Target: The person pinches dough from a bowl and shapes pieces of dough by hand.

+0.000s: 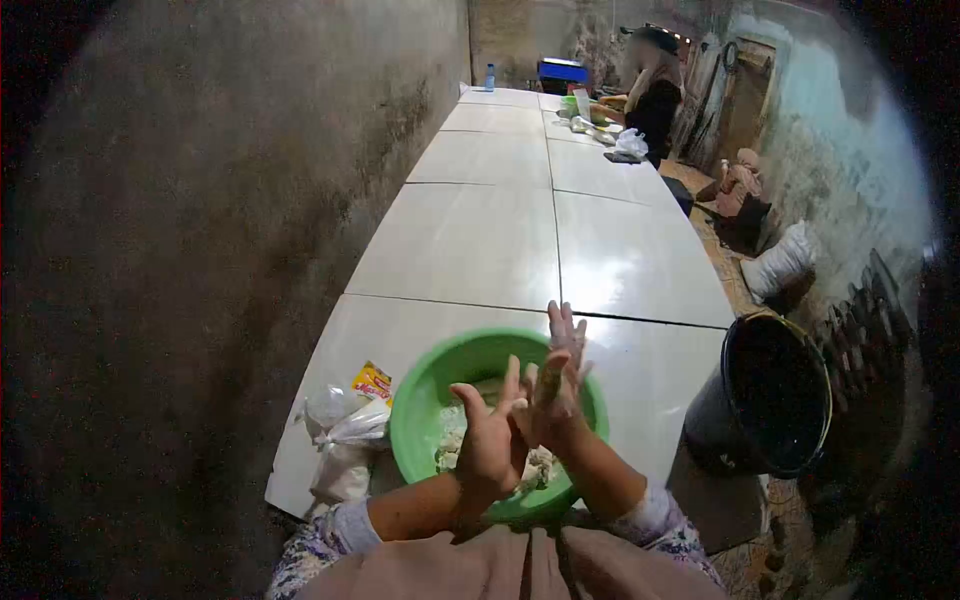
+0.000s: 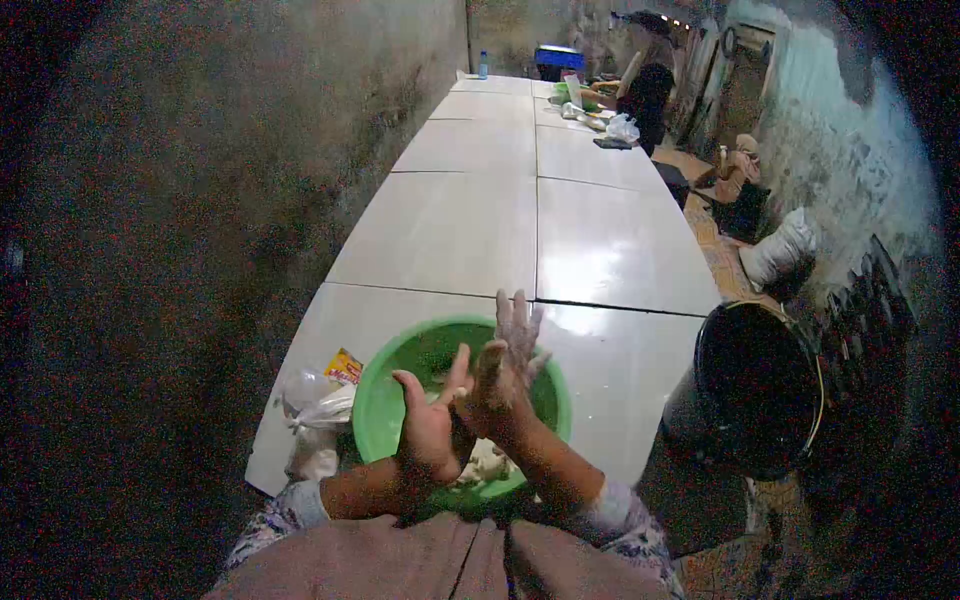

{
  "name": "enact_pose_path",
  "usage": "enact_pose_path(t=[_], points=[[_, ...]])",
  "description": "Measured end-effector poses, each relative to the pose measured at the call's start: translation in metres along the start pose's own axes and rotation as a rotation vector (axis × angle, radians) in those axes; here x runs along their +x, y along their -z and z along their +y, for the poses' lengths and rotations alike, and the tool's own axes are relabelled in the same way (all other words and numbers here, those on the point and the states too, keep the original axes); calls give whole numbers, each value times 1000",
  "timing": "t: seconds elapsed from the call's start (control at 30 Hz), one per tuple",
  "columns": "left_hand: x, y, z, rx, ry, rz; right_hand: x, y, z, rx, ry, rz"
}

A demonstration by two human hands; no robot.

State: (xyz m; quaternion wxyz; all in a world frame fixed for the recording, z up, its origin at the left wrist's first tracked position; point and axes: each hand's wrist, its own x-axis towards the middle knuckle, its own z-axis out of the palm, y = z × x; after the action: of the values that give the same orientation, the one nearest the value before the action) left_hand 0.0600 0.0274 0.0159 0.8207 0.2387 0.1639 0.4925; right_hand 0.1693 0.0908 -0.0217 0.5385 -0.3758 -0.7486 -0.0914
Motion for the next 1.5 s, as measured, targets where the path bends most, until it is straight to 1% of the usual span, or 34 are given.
enact_pose_path(t=[0.03, 0.1, 0.13, 0.17, 0.23, 0.3, 0.33, 0.37, 0.4, 0.43, 0.47, 0.53, 0.6, 0.63, 0.67, 0.7, 0.73, 0.83, 0.87, 0.9, 0.97, 1.0, 1.03, 1.1, 1.13, 1.17, 1.23, 1.27, 1.3, 1.33, 1.37, 1.4, 1.43, 1.5], points=[[2, 5, 0, 1, -6, 1, 9, 14, -4, 4, 4, 1], [6, 19, -1, -299, 138, -102, 33, 59, -23, 346, -555, -110], [8, 21, 2, -348, 129, -173, 39, 70, -19, 378, -493, -6], [10, 19, 3, -352, 123, -171, 44, 78, -15, 411, -432, 95], [15, 10, 4, -230, 67, 8, 37, 89, -15, 486, -530, 168], [19, 14, 2, -271, 17, 18, 33, 73, -36, 600, -616, 321], [20, 11, -2, -285, -36, 27, 29, 64, -44, 658, -588, 340], [20, 7, -6, -299, -85, 36, 27, 59, -55, 643, -544, 288], [22, 0, -13, -280, -93, 54, 30, 25, -67, 1079, -350, 561], [12, -13, -16, -305, -15, 40, 32, -3, -74, 1500, -114, 831], [9, -13, -20, -247, -26, 1, 28, 7, -71, 1496, -111, 834], [6, -13, -26, -192, -44, -40, 19, 41, -62, 847, -519, 369], [8, -7, -29, -390, 57, -37, 28, 59, -68, 813, -492, 356], [9, -4, -26, -388, 57, -34, 29, 66, -68, 776, -472, 345], [10, -1, -19, -403, 37, -101, 27, 77, -58, 589, -439, 342], [12, 1, -13, -419, 16, -168, 32, 84, -52, 542, -363, 405], [8, -14, -2, -442, 54, 59, 35, 95, -48, 496, -339, 371], [4, -9, 6, -500, 47, -23, 41, 112, -41, 456, -290, 336], [3, -12, 9, -390, 89, 114, 41, 112, -40, 451, -301, 238], [3, -5, 8, -387, 87, 115, 41, 112, -40, 446, -311, 139], [6, 14, 3, -309, 78, -63, 44, 112, -46, 415, -321, -52], [2, 1, 7, -257, 58, 15, 45, 110, -50, 462, -321, -81], [2, 1, 10, -255, 56, 13, 45, 108, -53, 509, -322, -109], [2, 5, 15, -232, 115, -93, 45, 106, -55, 532, -348, -114], [12, 12, 12, -489, 85, -478, 43, 107, -52, 515, -339, -117], [10, 15, 10, -489, 87, -478, 42, 106, -49, 498, -330, -119], [-3, -21, 23, -437, 106, -36, 38, 99, -44, 574, -386, -128], [2, 0, 13, -417, 110, -220, 36, 91, -43, 497, -387, -107], [1, 9, 5, -417, 116, -218, 33, 81, -40, 419, -389, -86], [-1, 16, -1, -378, 189, -295, 20, 65, -35, 241, -405, -149], [-1, 18, -4, -338, 262, -373, 2, 55, -30, -37, -108, -306], [-4, 6, -6, -390, 281, -153, 3, 49, -43, 113, -276, -365], [2, -2, -7, 5, 63, -171, 7, 43, -60, 267, -441, -422], [1, -57, -40, 479, -729, 96, 17, 61, -88, 335, -341, -466]])
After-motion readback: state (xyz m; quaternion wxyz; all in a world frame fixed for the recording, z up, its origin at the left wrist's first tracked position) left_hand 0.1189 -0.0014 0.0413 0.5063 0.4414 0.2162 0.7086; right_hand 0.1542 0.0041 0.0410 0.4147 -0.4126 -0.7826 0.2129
